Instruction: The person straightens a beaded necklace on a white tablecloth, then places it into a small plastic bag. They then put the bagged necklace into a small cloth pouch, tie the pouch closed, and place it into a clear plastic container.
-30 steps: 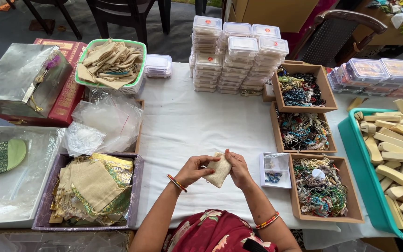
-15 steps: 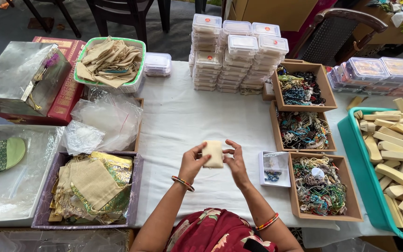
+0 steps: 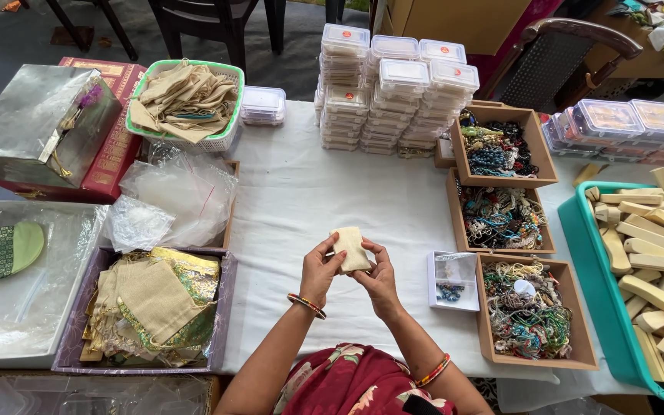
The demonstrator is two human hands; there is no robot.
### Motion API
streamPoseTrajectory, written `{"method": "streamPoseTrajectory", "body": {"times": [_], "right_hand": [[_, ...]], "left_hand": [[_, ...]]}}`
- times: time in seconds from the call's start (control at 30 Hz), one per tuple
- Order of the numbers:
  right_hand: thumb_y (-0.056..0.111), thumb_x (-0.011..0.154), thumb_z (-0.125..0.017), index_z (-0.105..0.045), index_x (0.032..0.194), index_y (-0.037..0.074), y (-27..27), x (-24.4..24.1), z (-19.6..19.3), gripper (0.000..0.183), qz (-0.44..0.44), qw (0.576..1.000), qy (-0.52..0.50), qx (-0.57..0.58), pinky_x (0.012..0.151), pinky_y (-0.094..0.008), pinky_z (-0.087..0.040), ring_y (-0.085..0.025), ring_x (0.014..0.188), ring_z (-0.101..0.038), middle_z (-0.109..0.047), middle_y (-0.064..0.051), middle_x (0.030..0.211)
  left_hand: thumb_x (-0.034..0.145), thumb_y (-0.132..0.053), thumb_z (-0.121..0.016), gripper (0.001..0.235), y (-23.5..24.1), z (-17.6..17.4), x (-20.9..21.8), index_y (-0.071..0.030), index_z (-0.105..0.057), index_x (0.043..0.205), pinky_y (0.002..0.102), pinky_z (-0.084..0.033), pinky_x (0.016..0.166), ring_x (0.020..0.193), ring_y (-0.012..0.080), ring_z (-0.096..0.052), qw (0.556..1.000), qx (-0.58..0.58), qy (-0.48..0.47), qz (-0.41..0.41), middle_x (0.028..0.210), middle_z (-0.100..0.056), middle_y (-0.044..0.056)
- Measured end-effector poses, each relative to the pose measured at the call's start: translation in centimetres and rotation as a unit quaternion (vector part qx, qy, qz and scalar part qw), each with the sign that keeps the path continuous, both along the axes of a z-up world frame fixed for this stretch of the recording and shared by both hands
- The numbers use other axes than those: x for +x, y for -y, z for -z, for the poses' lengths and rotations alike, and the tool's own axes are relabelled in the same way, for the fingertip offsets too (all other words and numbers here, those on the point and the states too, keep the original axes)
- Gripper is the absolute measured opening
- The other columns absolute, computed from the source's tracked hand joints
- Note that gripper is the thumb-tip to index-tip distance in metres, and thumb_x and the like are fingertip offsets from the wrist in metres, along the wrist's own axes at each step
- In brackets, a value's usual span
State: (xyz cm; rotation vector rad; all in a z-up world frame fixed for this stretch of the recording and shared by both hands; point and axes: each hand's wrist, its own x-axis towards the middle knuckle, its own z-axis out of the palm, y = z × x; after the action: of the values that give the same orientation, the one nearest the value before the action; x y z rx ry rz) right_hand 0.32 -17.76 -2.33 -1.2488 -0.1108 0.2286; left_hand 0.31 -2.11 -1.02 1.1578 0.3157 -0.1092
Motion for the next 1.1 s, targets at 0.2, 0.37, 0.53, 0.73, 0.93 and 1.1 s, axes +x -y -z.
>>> {"method": "streamPoseTrajectory", "body": {"times": [0.2, 0.37, 0.53, 0.73, 0.93, 1.1], "right_hand": [[-0.007, 0.088, -0.055, -0.049, 0.131, 0.004, 0.4, 0.3, 3.6, 0.045, 0.055, 0.992, -0.072, 0.083, 0.087, -0.039, -0.057, -0.022, 0.103, -0.064, -0.054, -0.018, 0.131], [-0.002, 0.091, -0.051, -0.051, 0.133, 0.005, 0.3, -0.1, 1.5, 0.042, 0.052, 0.983, -0.123, 0.127, 0.087, -0.038, -0.055, -0.019, 0.103, -0.064, -0.060, -0.014, 0.126], [0.000, 0.088, -0.054, -0.055, 0.136, 0.005, 0.2, -0.4, 0.1, 0.048, 0.016, 0.980, -0.131, 0.149, 0.091, -0.038, -0.056, -0.020, 0.106, -0.066, -0.063, -0.011, 0.125], [-0.004, 0.087, -0.064, -0.054, 0.133, 0.009, 0.2, 0.0, 1.5, 0.048, 0.027, 0.991, -0.081, 0.108, 0.093, -0.036, -0.056, -0.017, 0.105, -0.066, -0.063, -0.010, 0.122], [-0.005, 0.097, -0.056, -0.056, 0.126, 0.006, 0.1, 0.2, 2.6, 0.031, 0.074, 0.986, -0.090, 0.119, 0.083, -0.036, -0.057, -0.019, 0.097, -0.066, -0.066, -0.013, 0.114], [-0.003, 0.092, -0.050, -0.061, 0.133, 0.003, 0.4, 0.1, 1.5, 0.044, 0.062, 0.988, -0.097, 0.102, 0.096, -0.043, -0.058, -0.025, 0.109, -0.069, -0.068, -0.017, 0.123]], "left_hand": [[0.089, -0.002, -0.069, 0.062, 1.1, -0.3, -0.7, -0.001, -0.050, 0.147, 0.030, -0.063, 0.083, 0.102, 0.0158, -0.070, 0.999, 0.015, 0.040, 0.004, 0.120, -0.069, 0.015], [0.089, -0.001, -0.068, 0.063, 1.5, -0.1, -1.0, -0.001, -0.048, 0.149, 0.031, -0.063, 0.084, 0.102, 0.0166, -0.071, 0.999, -0.004, 0.038, -0.031, 0.120, -0.070, 0.016], [0.092, -0.004, -0.066, 0.060, 1.3, -1.0, -0.9, -0.001, -0.046, 0.149, 0.032, -0.063, 0.085, 0.100, 0.0176, -0.072, 0.998, -0.033, 0.003, -0.049, 0.118, -0.071, 0.016], [0.091, -0.004, -0.066, 0.060, 1.4, -1.3, -1.0, -0.002, -0.049, 0.149, 0.032, -0.064, 0.085, 0.100, 0.0174, -0.072, 0.999, -0.028, 0.005, -0.038, 0.117, -0.072, 0.016], [0.088, 0.001, -0.069, 0.062, 1.7, -0.2, -1.1, -0.002, -0.052, 0.147, 0.031, -0.061, 0.086, 0.105, 0.0168, -0.070, 0.999, 0.006, 0.028, -0.030, 0.122, -0.070, 0.017], [0.084, 0.007, -0.068, 0.066, 1.3, 1.1, -0.5, -0.001, -0.050, 0.147, 0.031, -0.063, 0.086, 0.107, 0.0180, -0.070, 0.998, -0.014, 0.041, -0.054, 0.124, -0.068, 0.016]]}}
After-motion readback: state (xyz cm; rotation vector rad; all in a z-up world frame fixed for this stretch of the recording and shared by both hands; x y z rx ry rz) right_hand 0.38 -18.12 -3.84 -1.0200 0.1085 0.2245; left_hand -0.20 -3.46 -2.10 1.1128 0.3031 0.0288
